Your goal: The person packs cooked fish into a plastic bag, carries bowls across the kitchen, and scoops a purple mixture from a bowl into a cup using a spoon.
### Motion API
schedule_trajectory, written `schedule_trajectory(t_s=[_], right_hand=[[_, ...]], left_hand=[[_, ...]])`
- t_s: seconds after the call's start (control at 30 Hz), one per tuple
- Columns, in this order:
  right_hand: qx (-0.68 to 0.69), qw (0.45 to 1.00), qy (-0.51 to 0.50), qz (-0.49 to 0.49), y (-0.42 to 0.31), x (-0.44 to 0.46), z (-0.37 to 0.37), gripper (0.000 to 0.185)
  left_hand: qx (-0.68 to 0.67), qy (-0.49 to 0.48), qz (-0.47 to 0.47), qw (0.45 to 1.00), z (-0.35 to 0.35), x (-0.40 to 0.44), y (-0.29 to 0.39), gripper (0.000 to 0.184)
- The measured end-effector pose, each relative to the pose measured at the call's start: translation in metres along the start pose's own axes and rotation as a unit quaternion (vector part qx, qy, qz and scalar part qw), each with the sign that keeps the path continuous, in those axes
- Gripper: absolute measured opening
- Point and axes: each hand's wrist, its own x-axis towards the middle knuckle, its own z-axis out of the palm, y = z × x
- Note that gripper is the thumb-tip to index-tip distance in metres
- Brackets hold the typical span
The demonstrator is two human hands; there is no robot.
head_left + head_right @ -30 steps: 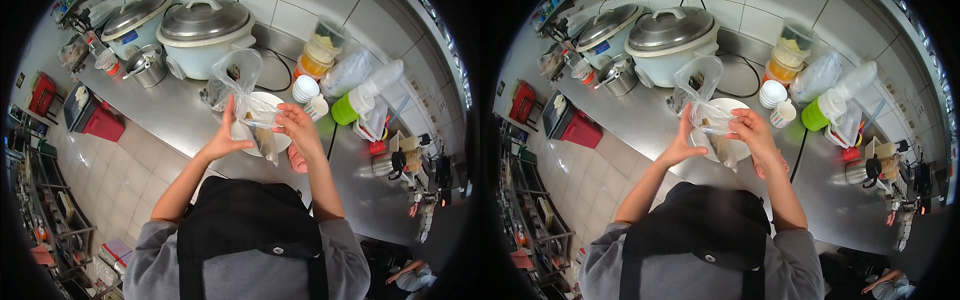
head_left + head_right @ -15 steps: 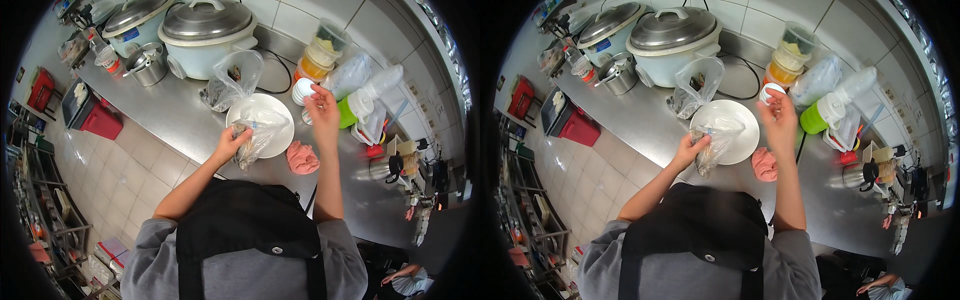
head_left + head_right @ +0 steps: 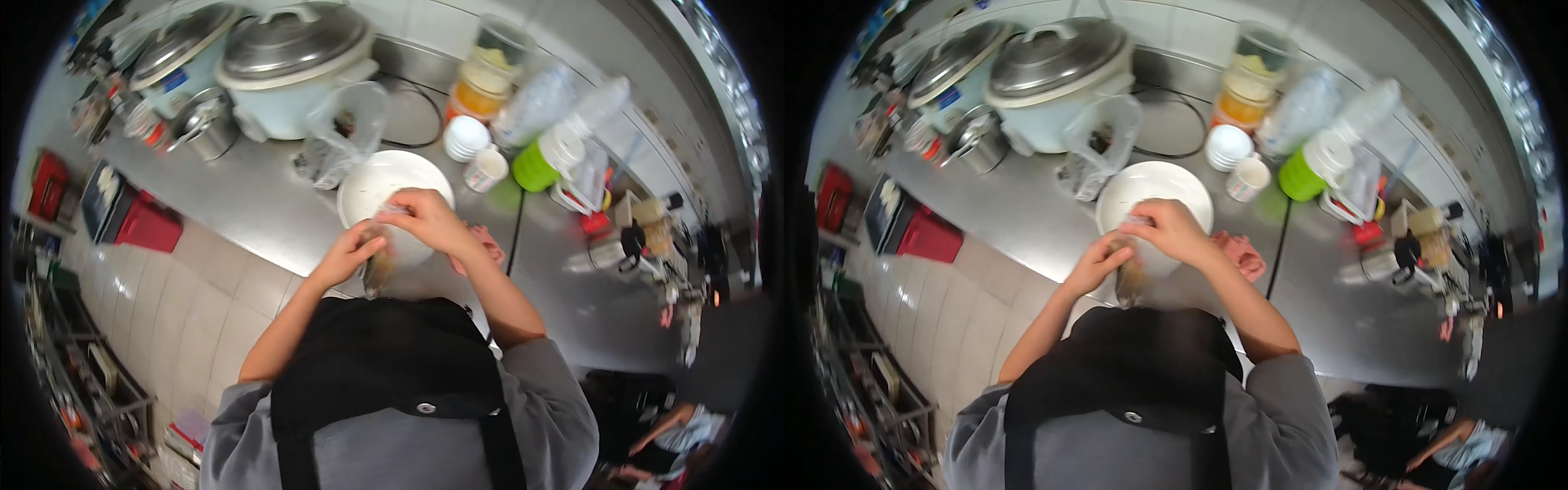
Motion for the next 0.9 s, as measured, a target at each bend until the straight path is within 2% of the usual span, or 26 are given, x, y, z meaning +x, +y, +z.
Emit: schedule_trajectory(t_s=[0.07, 0.1, 0.17, 0.2, 0.27, 0.3, 0.33, 0.37, 0.43, 0.47, 0.5, 0.53, 0.57, 0.63, 0.67, 0.7, 0.77, 0.8, 0.87, 0.9], right_hand=[[-0.022, 0.999, 0.006, -0.041, -0.012, 0.002, -0.011, 0.02], [-0.023, 0.999, 0.01, -0.04, -0.01, 0.003, -0.016, 0.02], [0.176, 0.97, 0.168, 0.001, -0.01, 0.009, -0.018, 0.013], [0.181, 0.971, 0.159, -0.004, -0.01, 0.01, -0.02, 0.013], [0.164, 0.925, 0.344, -0.008, -0.009, 0.014, -0.028, 0.009], [0.166, 0.927, 0.337, -0.012, -0.01, 0.014, -0.025, 0.009], [0.109, 0.931, 0.347, -0.045, -0.011, 0.007, -0.019, 0.015], [0.051, 0.93, 0.356, -0.077, -0.012, -0.001, -0.014, 0.021], [-0.007, 0.982, 0.168, -0.087, -0.016, -0.018, 0.012, 0.043], [-0.079, 0.982, 0.137, -0.099, -0.019, -0.027, 0.027, 0.054], [-0.151, 0.977, 0.104, -0.11, -0.02, -0.032, 0.038, 0.065], [-0.148, 0.977, 0.101, -0.112, -0.011, -0.034, 0.043, 0.065], [-0.164, 0.979, 0.083, -0.091, 0.002, -0.033, 0.048, 0.07], [-0.148, 0.987, 0.034, -0.05, 0.013, -0.03, 0.043, 0.079], [-0.18, 0.983, 0.024, -0.025, 0.009, -0.032, 0.037, 0.076], [-0.19, 0.98, 0.004, -0.063, 0.013, -0.031, 0.031, 0.071], [-0.169, 0.98, 0.001, -0.104, 0.008, -0.033, 0.032, 0.065], [-0.169, 0.98, -0.015, -0.109, 0.004, -0.034, 0.03, 0.062], [-0.14, 0.983, -0.009, -0.12, 0.009, -0.035, 0.033, 0.058], [-0.112, 0.986, 0.004, -0.12, 0.013, -0.034, 0.034, 0.055]], left_hand=[[0.035, -0.033, -0.058, 0.997, -0.001, 0.002, 0.016, 0.022], [0.035, -0.036, -0.057, 0.997, 0.001, 0.007, 0.016, 0.022], [0.115, 0.012, -0.04, 0.992, -0.003, 0.011, 0.02, 0.023], [0.118, 0.023, -0.041, 0.992, -0.001, 0.012, 0.019, 0.023], [0.07, 0.191, 0.012, 0.979, 0.003, 0.02, 0.009, 0.025], [0.013, 0.244, 0.0, 0.97, 0.0, 0.022, 0.003, 0.027], [0.013, 0.25, 0.001, 0.968, 0.0, 0.023, 0.004, 0.027], [-0.047, 0.317, 0.012, 0.947, 0.0, 0.026, 0.005, 0.029], [-0.124, 0.405, 0.036, 0.905, 0.0, 0.031, 0.006, 0.026], [-0.124, 0.407, 0.036, 0.904, 0.002, 0.03, 0.008, 0.026], [-0.206, 0.38, 0.011, 0.901, 0.003, 0.029, 0.012, 0.024], [-0.287, 0.352, -0.013, 0.891, 0.003, 0.028, 0.015, 0.022], [-0.284, 0.357, -0.011, 0.89, 0.001, 0.027, 0.013, 0.022], [-0.415, 0.23, -0.09, 0.876, -0.012, 0.02, 0.009, 0.022], [-0.472, 0.167, -0.122, 0.857, -0.021, 0.016, 0.011, 0.025], [-0.459, 0.202, -0.095, 0.86, -0.034, 0.006, 0.027, 0.025], [-0.506, 0.1, -0.104, 0.85, -0.026, 0.005, 0.054, 0.031], [-0.505, 0.11, -0.094, 0.851, -0.031, 0.004, 0.051, 0.031], [-0.473, 0.032, -0.091, 0.876, -0.041, 0.004, 0.03, 0.032], [-0.471, 0.04, -0.084, 0.877, -0.044, 0.005, 0.024, 0.032]])
